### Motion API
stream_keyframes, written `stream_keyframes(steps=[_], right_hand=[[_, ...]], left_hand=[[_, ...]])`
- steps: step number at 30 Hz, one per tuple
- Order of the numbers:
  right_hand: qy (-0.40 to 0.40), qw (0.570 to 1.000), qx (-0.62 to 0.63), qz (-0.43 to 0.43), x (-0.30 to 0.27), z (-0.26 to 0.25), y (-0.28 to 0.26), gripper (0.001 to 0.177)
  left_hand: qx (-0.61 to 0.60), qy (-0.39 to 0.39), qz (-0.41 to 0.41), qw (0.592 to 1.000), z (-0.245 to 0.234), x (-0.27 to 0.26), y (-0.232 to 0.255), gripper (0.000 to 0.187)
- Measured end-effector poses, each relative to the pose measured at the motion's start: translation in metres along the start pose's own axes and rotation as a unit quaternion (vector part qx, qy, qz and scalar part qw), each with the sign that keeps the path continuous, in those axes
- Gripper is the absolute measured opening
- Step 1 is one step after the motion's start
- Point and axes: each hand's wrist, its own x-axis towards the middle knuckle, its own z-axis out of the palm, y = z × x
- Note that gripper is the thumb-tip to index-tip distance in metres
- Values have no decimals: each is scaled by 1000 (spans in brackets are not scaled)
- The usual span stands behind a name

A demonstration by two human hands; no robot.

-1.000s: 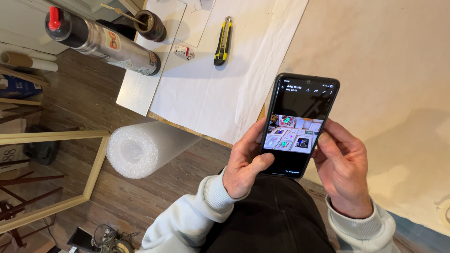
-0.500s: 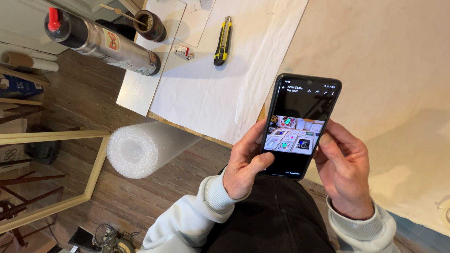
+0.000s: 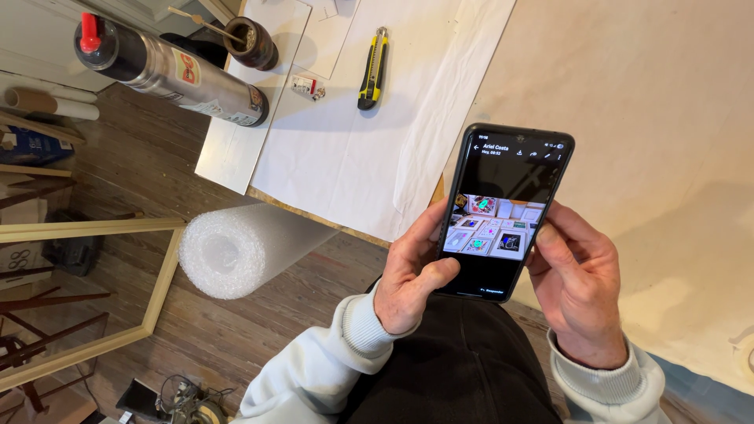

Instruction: Wrapping a framed artwork in bubble wrap and securing it with masking tape.

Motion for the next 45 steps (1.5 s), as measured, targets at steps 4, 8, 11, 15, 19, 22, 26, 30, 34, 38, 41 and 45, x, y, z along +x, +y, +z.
stream_keyframes(steps=[4, 8, 11, 15, 19, 22, 26, 30, 34, 38, 41, 45], right_hand=[[4, 1000, -5, 2, -1, 1, -2, 35], [2, 1000, -5, 0, -2, -3, -1, 35], [-1, 1000, -5, -1, -2, -3, -2, 35], [-3, 1000, -6, 0, -3, -6, -2, 36], [-5, 1000, -7, 0, -3, -9, -4, 36], [-6, 1000, -10, 1, -5, -12, -5, 36], [-16, 1000, -12, 0, -4, -12, -7, 36], [-19, 1000, -8, -1, -4, -12, -8, 37], [-20, 1000, -6, -3, -6, -15, -8, 37], [-19, 1000, -5, -5, -7, -16, -8, 37], [-19, 1000, -4, -7, -8, -18, -7, 37], [-19, 1000, -2, -7, -10, -19, -7, 36]], left_hand=[[3, -1, -1, 1000, 2, 0, 0, 74], [7, 3, -7, 1000, 3, -1, 0, 74], [10, 3, -4, 1000, 4, 0, -1, 74], [7, 2, -4, 1000, 4, -1, -6, 74], [9, 3, -2, 1000, 6, -1, -8, 74], [8, 5, -3, 1000, 10, -3, -10, 74], [12, 7, 3, 1000, 11, -4, -11, 74], [14, 7, 7, 1000, 13, -4, -10, 74], [11, 6, 5, 1000, 15, -6, -11, 75], [9, 3, 7, 1000, 17, -6, -11, 75], [10, 2, 5, 1000, 16, -7, -13, 75], [6, 2, 7, 1000, 18, -7, -13, 75]])
